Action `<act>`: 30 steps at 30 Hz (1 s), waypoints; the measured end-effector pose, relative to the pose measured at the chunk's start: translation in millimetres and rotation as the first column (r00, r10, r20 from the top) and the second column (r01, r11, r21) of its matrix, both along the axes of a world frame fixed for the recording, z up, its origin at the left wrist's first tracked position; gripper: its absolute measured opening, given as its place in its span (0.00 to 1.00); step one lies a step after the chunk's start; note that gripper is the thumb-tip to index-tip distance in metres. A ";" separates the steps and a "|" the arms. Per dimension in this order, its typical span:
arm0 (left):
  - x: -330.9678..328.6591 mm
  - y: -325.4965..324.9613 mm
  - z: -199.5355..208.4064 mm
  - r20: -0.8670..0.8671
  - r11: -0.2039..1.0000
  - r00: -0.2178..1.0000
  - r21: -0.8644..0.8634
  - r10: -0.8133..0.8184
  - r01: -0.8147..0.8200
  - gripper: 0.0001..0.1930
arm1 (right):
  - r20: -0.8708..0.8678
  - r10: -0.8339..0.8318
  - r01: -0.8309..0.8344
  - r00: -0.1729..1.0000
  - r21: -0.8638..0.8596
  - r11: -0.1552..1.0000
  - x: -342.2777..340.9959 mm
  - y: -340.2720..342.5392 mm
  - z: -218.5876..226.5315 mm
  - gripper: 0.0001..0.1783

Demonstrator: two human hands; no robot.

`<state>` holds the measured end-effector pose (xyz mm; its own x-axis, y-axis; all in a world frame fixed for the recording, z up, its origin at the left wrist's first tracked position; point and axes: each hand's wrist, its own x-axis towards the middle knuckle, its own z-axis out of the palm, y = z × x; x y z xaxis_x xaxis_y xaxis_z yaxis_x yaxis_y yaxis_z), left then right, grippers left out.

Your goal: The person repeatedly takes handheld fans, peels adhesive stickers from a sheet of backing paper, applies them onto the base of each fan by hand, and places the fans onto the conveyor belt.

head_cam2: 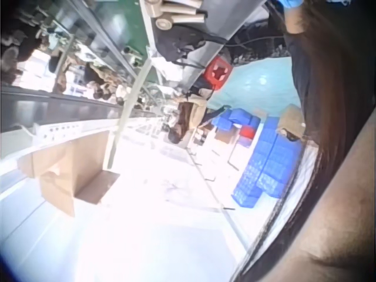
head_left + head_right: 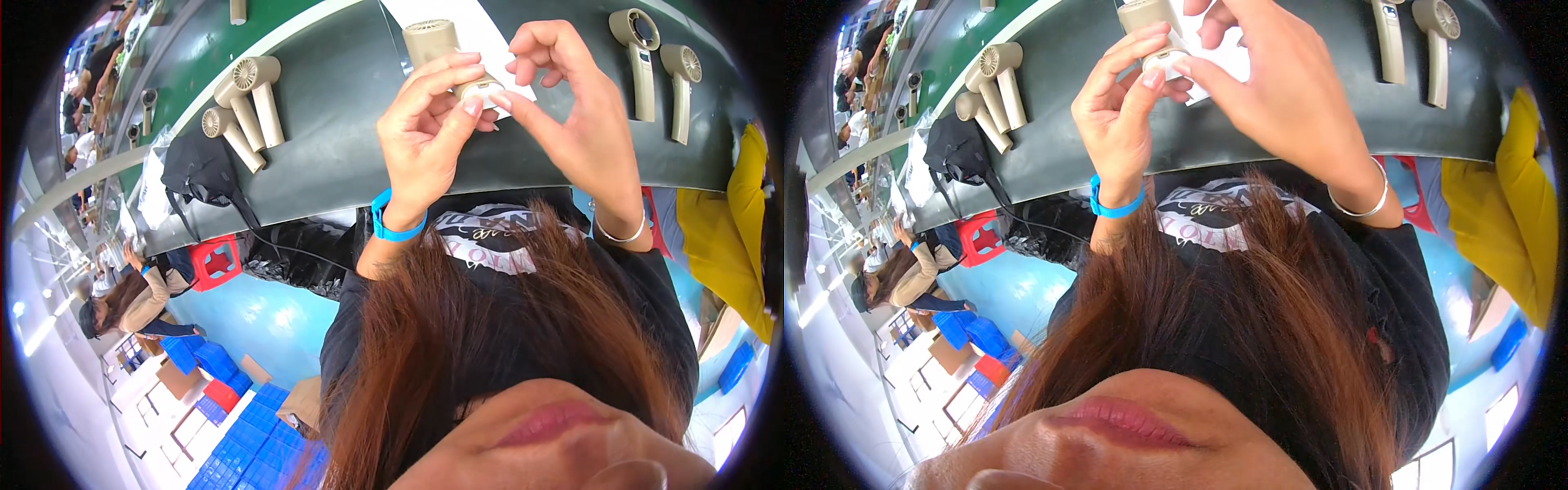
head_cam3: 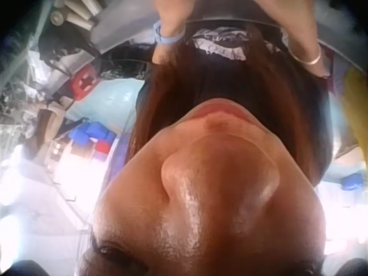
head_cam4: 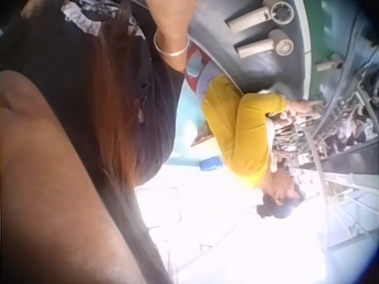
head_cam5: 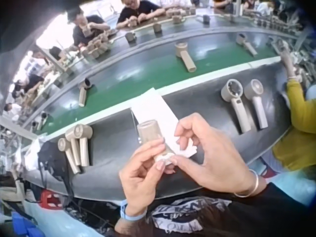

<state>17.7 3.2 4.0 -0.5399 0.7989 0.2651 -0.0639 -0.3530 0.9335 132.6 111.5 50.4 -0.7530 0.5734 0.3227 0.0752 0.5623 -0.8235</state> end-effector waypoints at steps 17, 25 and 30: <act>-93.9 67.4 10.7 -0.234 0.997 0.969 -0.011 0.076 -0.081 0.13 | -0.773 0.405 -0.848 0.487 -0.309 0.431 -29.1 25.1 28.4 0.11; -219.2 187.0 -50.3 -0.769 0.980 0.636 -0.077 0.060 -0.185 0.18 | -0.920 0.274 -0.952 -0.282 0.303 0.037 -58.4 -12.9 65.4 0.20; -193.4 166.4 -50.0 -0.910 0.939 0.408 -0.074 0.074 -0.335 0.26 | -0.924 0.334 -0.982 -0.187 0.181 -0.050 -43.2 6.2 58.6 0.20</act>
<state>-175.7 169.6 -46.1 -0.2628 0.7995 0.5402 0.8850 -0.0234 0.4651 89.4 117.6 109.0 -0.4179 0.0235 0.9082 -0.5780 -0.7781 -0.2458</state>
